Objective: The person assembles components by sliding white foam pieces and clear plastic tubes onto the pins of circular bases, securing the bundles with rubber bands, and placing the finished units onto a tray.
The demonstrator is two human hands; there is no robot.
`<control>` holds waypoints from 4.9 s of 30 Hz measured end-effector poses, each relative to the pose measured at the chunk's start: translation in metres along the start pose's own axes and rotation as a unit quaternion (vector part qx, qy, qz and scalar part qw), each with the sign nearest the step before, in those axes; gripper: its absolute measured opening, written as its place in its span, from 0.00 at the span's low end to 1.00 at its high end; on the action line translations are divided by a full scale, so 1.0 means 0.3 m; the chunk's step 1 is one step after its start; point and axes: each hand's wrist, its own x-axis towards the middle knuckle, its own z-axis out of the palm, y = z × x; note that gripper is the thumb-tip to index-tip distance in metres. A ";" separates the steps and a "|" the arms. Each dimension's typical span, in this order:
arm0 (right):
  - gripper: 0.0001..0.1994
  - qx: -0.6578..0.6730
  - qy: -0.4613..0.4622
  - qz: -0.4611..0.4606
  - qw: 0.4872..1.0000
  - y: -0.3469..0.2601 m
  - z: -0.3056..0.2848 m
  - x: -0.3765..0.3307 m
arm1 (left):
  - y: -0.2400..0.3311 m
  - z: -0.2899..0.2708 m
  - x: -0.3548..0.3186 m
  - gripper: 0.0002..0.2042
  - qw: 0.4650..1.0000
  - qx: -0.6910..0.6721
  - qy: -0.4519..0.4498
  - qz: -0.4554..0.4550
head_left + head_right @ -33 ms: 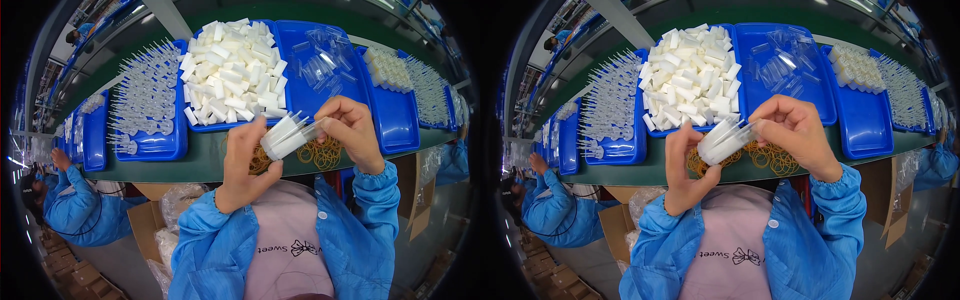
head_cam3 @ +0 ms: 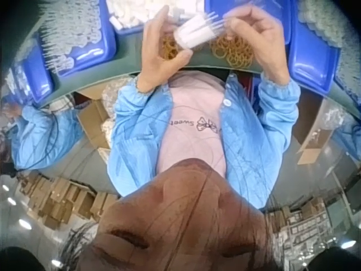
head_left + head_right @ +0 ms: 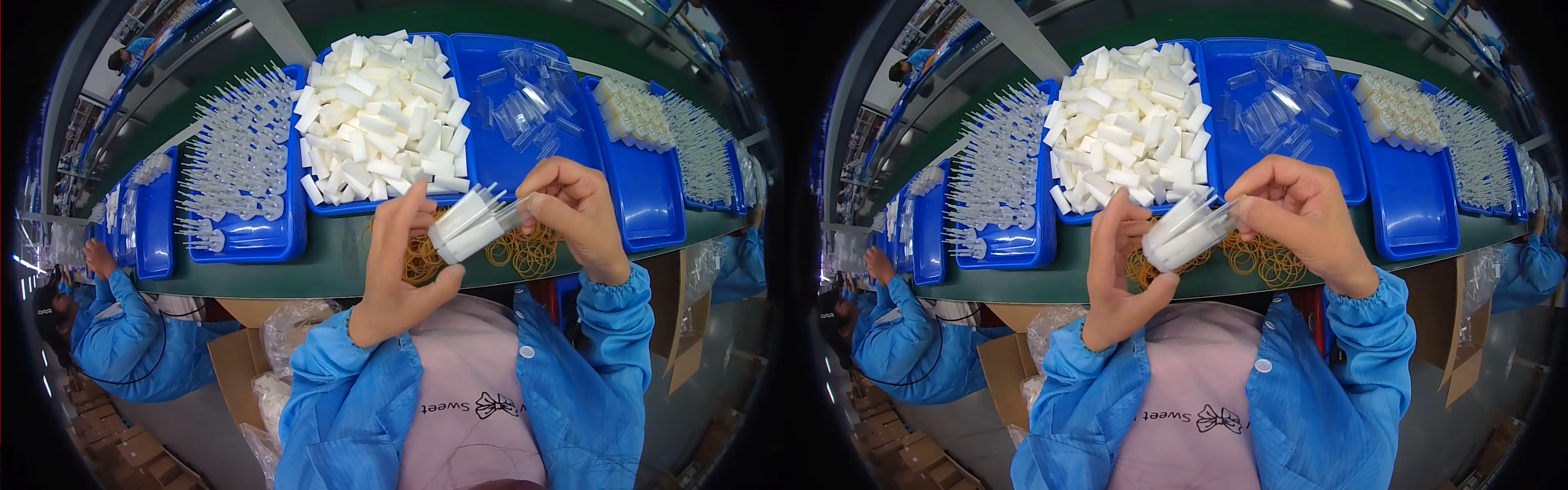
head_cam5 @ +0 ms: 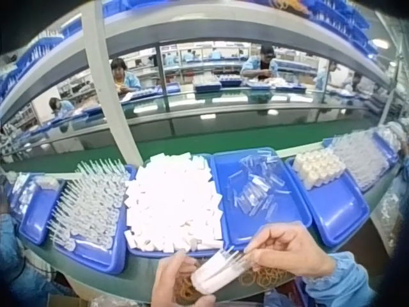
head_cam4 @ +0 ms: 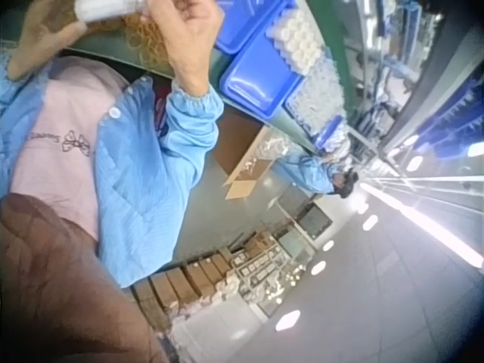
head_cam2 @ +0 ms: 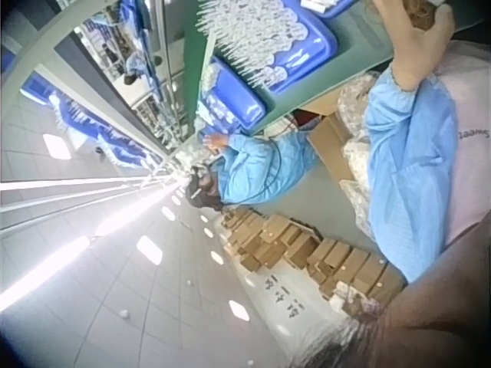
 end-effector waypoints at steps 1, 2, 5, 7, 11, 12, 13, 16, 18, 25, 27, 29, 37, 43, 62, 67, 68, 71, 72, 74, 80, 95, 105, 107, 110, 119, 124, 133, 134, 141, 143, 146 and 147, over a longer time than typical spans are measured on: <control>0.05 0.000 -0.001 0.000 1.000 -0.004 -0.004 -0.003 | 0.004 0.002 0.007 0.39 0.982 -0.163 -0.013 -0.094; 0.05 -0.020 -0.007 -0.003 1.000 -0.008 -0.007 -0.003 | -0.018 -0.012 0.008 0.40 0.957 -0.241 -0.074 -0.145; 0.06 -0.095 -0.040 -0.009 0.995 -0.016 -0.017 0.001 | -0.027 -0.012 0.052 0.35 0.784 -0.469 -0.186 -0.362; 0.06 -0.149 -0.066 -0.011 0.987 -0.018 -0.024 0.013 | -0.055 0.016 0.038 0.34 0.771 -0.471 -0.221 -0.368; 0.21 -0.321 -0.055 -0.178 0.929 -0.042 -0.007 0.015 | -0.040 0.038 0.032 0.33 0.745 -0.521 -0.200 -0.365; 0.29 -0.343 -0.042 -0.209 0.915 -0.052 0.010 0.006 | -0.038 0.039 0.034 0.32 0.741 -0.536 -0.180 -0.363; 0.29 -0.342 -0.044 -0.208 0.915 -0.054 0.025 -0.006 | -0.034 0.041 0.035 0.30 0.736 -0.550 -0.160 -0.361; 0.54 -0.425 -0.098 -0.203 0.877 -0.036 0.061 -0.029 | -0.029 0.036 0.033 0.29 0.710 -0.571 -0.146 -0.386; 0.54 -0.444 -0.086 -0.205 0.868 -0.024 0.084 -0.028 | -0.026 0.046 0.020 0.29 0.700 -0.579 -0.133 -0.396; 0.51 -0.468 -0.039 -0.204 0.859 0.019 0.104 -0.008 | -0.033 0.054 0.005 0.28 0.693 -0.595 -0.085 -0.399; 0.49 -0.442 -0.045 -0.202 0.873 0.031 0.098 0.001 | -0.040 0.053 0.001 0.28 0.697 -0.590 -0.083 -0.398; 0.46 -0.416 -0.051 -0.199 0.886 0.046 0.095 0.006 | -0.043 0.051 0.002 0.28 0.700 -0.587 -0.082 -0.398; 0.35 -0.429 -0.086 -0.252 0.863 0.059 0.111 0.008 | -0.083 0.044 -0.017 0.26 0.653 -0.639 -0.083 -0.398; 0.32 -0.442 -0.046 -0.268 0.855 0.067 0.122 0.015 | -0.077 0.033 0.006 0.25 0.655 -0.640 -0.074 -0.395; 0.10 -0.362 0.000 -0.095 0.927 0.116 -0.051 0.070 | -0.075 -0.086 0.005 0.32 0.748 -0.568 0.029 -0.342; 0.04 -0.642 -0.039 -0.194 0.741 0.219 -0.057 0.041 | -0.064 -0.119 0.003 0.31 0.773 -0.539 0.095 -0.322; 0.04 -0.642 -0.038 -0.194 0.741 0.232 -0.057 0.034 | -0.065 -0.121 0.003 0.31 0.783 -0.532 0.087 -0.311; 0.04 -0.676 -0.053 -0.207 0.705 0.243 -0.065 0.021 | -0.055 -0.115 0.004 0.31 0.795 -0.527 0.078 -0.291; 0.04 -0.643 -0.025 -0.220 0.733 0.237 -0.073 0.018 | -0.050 -0.108 0.004 0.32 0.797 -0.529 0.077 -0.282; 0.04 -0.608 0.003 -0.233 0.759 0.223 -0.087 0.014 | -0.051 -0.096 -0.005 0.33 0.817 -0.502 0.053 -0.279; 0.04 -0.489 0.067 -0.184 0.850 0.172 -0.079 0.011 | -0.057 0.042 -0.034 0.35 0.837 -0.408 -0.097 -0.352; 0.05 0.206 -0.081 0.053 0.974 0.075 0.048 -0.059 | -0.093 0.155 -0.028 0.19 0.980 0.108 -0.163 -0.036; 0.16 -0.483 -0.063 -0.415 0.768 0.038 0.120 -0.174 | -0.039 0.043 -0.004 0.19 0.861 -0.381 -0.226 -0.251; 0.14 -0.485 -0.055 -0.440 0.754 0.032 0.130 -0.190 | -0.039 0.048 -0.012 0.19 0.860 -0.383 -0.219 -0.256; 0.14 -0.499 -0.076 -0.458 0.732 0.003 0.156 -0.182 | -0.027 0.069 0.000 0.17 0.961 -0.112 -0.205 -0.145; 0.11 -0.527 0.014 -0.243 0.814 0.045 0.080 -0.142 | -0.051 0.002 -0.001 0.22 0.824 -0.486 -0.126 -0.263; 0.08 -0.212 -0.274 -0.231 0.909 0.030 0.089 -0.171 | -0.107 0.008 -0.015 0.23 0.722 -0.638 -0.040 -0.265; 0.44 0.534 -0.070 -0.017 0.843 0.271 0.099 -0.172 | -0.064 0.014 -0.003 0.41 0.877 -0.454 -0.066 -0.142; 0.47 0.455 -0.050 0.034 0.889 0.249 0.130 -0.172 | -0.043 0.011 -0.014 0.43 0.932 -0.344 -0.024 -0.108; 0.25 -0.288 0.009 -0.174 0.942 0.199 0.260 -0.165 | -0.022 0.031 -0.041 0.35 0.987 0.150 -0.040 -0.030; 0.21 -0.360 0.004 -0.144 0.922 0.176 0.263 -0.166 | -0.030 0.025 -0.035 0.36 0.988 0.109 -0.102 -0.034; 0.17 -0.393 -0.006 -0.173 0.903 0.150 0.264 -0.151 | -0.062 0.031 -0.045 0.38 0.988 0.089 -0.126 -0.011; 0.16 -0.423 -0.020 -0.217 0.879 0.146 0.251 -0.144 | -0.071 0.037 -0.053 0.39 0.994 0.062 -0.058 0.072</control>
